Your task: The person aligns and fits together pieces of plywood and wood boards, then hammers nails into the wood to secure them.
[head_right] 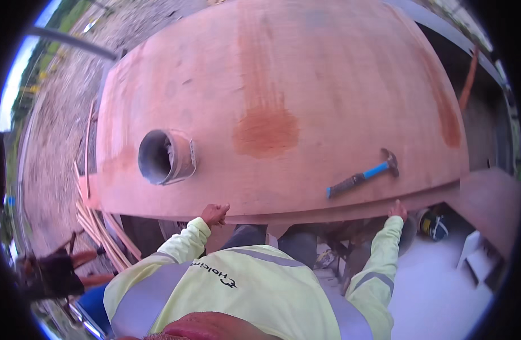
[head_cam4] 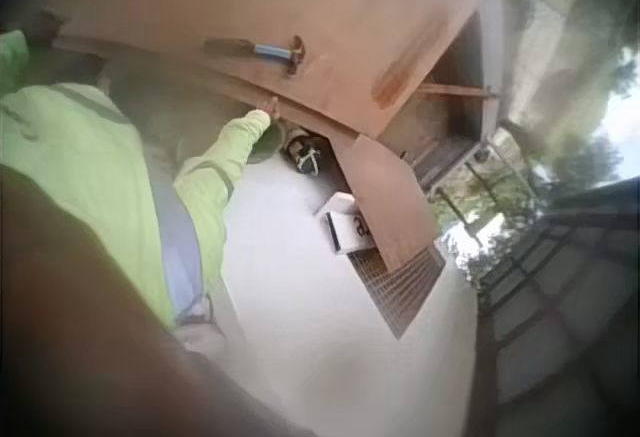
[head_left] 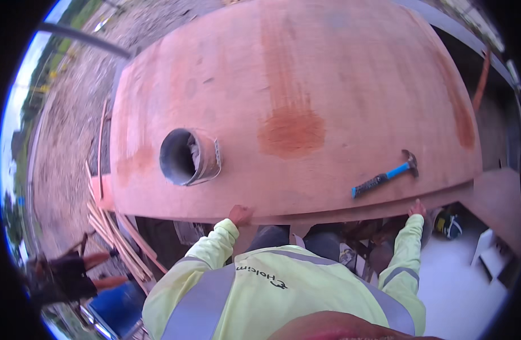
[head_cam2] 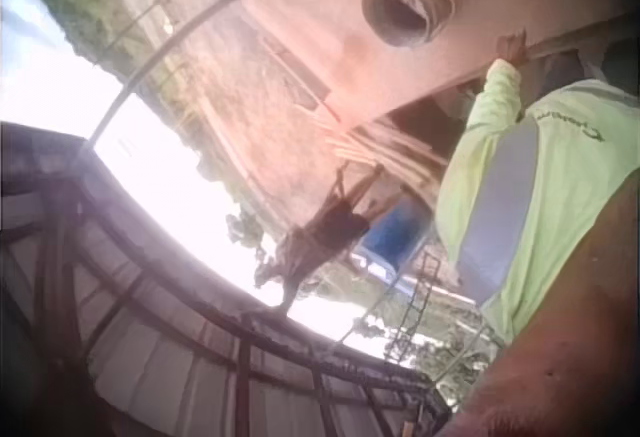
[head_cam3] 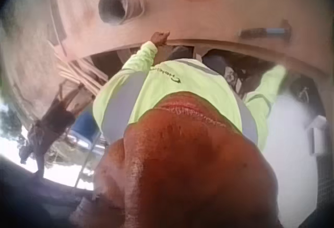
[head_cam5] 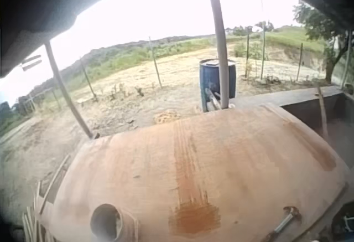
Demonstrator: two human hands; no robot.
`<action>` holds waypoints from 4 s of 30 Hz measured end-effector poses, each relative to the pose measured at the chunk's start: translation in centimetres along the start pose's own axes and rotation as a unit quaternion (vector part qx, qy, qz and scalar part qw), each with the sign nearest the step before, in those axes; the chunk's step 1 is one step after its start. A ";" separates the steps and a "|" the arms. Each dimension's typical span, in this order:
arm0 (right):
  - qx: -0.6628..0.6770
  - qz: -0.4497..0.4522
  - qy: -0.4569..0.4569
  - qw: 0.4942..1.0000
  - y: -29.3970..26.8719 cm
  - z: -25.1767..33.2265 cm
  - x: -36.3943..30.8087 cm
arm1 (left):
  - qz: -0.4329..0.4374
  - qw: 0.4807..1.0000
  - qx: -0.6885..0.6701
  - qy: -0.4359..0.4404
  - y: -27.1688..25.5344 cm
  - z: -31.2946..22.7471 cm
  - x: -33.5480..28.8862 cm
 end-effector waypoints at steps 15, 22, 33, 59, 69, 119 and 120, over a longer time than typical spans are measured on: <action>-0.372 -0.147 0.004 0.916 12.6 1.5 7.0 | -0.417 0.629 -0.614 -0.232 1.9 19.1 -0.6; -0.377 -0.131 -0.002 0.917 14.4 -0.7 3.6 | -0.373 0.517 -0.751 -0.171 2.5 18.7 -0.1; -0.382 -0.101 -0.020 0.918 16.9 -2.0 3.2 | -0.307 0.489 -0.814 -0.067 2.9 15.0 -4.0; -0.364 -0.087 -0.080 0.924 20.7 -1.3 3.5 | -0.296 0.498 -0.787 0.211 -3.4 21.4 -2.0; -0.359 -0.109 -0.087 0.923 21.9 0.0 0.1 | -0.307 0.511 -0.782 0.181 -4.5 24.0 -5.1; -0.283 -0.211 0.041 0.934 0.4 18.4 18.6 | 0.025 0.769 0.585 0.257 45.0 -66.3 -16.6; -0.247 -0.237 0.065 0.937 0.6 18.5 18.1 | 0.032 0.766 0.581 0.272 45.8 -66.8 -16.2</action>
Point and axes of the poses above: each hand's wrist, its own x-axis towards the middle knuckle, its own y-axis out of the palm, z = x × y, the point moved 5 cm from there along x, towards the middle knuckle, and after that the axes turned 14 degrees about -y, right-handed, at the moved point
